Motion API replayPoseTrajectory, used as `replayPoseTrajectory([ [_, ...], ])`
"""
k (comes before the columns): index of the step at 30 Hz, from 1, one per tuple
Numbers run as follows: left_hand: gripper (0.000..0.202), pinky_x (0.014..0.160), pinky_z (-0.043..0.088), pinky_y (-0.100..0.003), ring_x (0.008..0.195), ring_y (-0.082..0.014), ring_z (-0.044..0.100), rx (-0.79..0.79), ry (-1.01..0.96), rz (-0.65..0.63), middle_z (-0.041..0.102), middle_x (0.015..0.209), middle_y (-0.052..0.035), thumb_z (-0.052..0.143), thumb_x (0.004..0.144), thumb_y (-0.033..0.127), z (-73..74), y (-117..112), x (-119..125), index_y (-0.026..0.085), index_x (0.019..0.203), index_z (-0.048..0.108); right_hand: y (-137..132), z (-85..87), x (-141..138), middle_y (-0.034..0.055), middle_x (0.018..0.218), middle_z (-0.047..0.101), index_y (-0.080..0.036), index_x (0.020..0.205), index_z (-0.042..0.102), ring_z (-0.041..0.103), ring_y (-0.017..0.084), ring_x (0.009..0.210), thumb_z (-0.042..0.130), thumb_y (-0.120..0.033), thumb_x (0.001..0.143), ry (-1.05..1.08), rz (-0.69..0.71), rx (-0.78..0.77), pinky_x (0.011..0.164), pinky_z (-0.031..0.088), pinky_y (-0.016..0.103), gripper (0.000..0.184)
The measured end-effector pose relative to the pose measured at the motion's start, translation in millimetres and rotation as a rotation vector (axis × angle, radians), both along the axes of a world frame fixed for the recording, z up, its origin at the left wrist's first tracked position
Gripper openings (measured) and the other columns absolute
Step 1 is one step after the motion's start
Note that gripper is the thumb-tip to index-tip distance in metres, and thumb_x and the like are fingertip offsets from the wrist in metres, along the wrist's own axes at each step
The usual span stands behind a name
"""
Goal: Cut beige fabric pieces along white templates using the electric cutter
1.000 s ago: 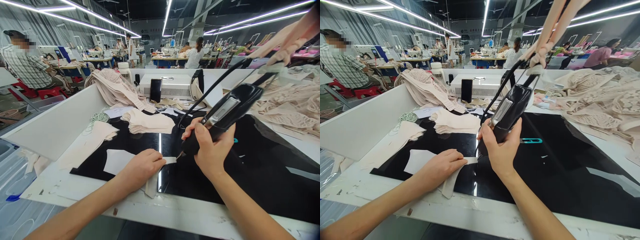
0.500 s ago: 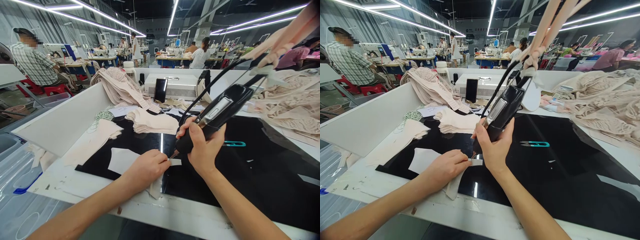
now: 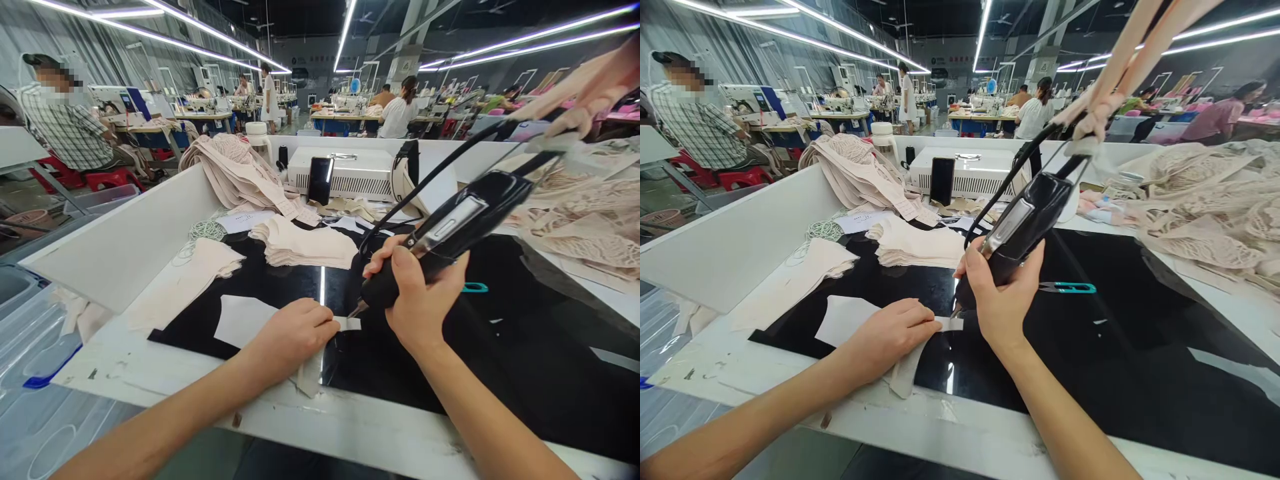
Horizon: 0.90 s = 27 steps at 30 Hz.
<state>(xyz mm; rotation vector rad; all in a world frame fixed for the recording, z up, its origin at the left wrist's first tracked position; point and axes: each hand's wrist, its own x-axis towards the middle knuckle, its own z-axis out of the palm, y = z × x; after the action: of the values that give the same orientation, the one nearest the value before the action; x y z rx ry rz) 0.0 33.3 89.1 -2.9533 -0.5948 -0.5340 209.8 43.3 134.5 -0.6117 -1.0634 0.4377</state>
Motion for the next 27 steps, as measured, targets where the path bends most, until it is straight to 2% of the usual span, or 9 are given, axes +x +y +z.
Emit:
replayPoseTrajectory([
  [6, 0.029, 0.106, 0.064, -0.038, 0.105, -0.0211, 0.076, -0.071, 0.011, 0.012, 0.079, 0.118, -0.0078, 0.050, 0.116, 0.001, 3.9, 0.1, -4.3, 0.017, 0.115, 0.074, 0.5, 3.6, -0.9, -0.0080, 0.088, 0.074, -0.029, 0.114, 0.056, 0.069, 0.014, 0.057, 0.098, -0.044, 0.098, 0.015, 0.008, -0.003, 0.053, 0.062, 0.027, 0.047],
  [15, 0.026, 0.108, 0.063, -0.039, 0.108, -0.0217, 0.076, -0.087, 0.019, 0.002, 0.079, 0.120, -0.0081, 0.052, 0.116, 0.003, 1.4, 1.7, -4.7, 0.017, 0.117, 0.074, -12.3, 1.7, -10.9, -0.0075, 0.089, 0.075, -0.029, 0.122, 0.058, 0.070, 0.014, 0.058, 0.096, -0.040, 0.099, 0.025, 0.112, -0.002, 0.055, 0.064, 0.027, 0.045],
  [20, 0.024, 0.105, 0.063, -0.039, 0.107, -0.0214, 0.076, -0.083, 0.013, -0.002, 0.079, 0.119, -0.0071, 0.056, 0.114, 0.002, 2.6, 2.2, -3.9, 0.018, 0.118, 0.074, -11.2, 0.7, -13.7, -0.0079, 0.088, 0.075, -0.030, 0.120, 0.058, 0.070, 0.014, 0.058, 0.094, -0.037, 0.101, 0.013, 0.106, -0.019, 0.057, 0.064, 0.028, 0.042],
  [27, 0.023, 0.107, 0.063, -0.040, 0.109, -0.0224, 0.076, -0.077, 0.000, -0.005, 0.080, 0.121, -0.0083, 0.058, 0.114, 0.001, 1.1, 1.7, -4.1, 0.016, 0.117, 0.075, -12.4, 3.5, -0.9, -0.0078, 0.091, 0.076, -0.030, 0.118, 0.059, 0.070, 0.013, 0.061, 0.097, -0.038, 0.097, 0.044, 0.052, -0.001, 0.056, 0.063, 0.027, 0.044],
])
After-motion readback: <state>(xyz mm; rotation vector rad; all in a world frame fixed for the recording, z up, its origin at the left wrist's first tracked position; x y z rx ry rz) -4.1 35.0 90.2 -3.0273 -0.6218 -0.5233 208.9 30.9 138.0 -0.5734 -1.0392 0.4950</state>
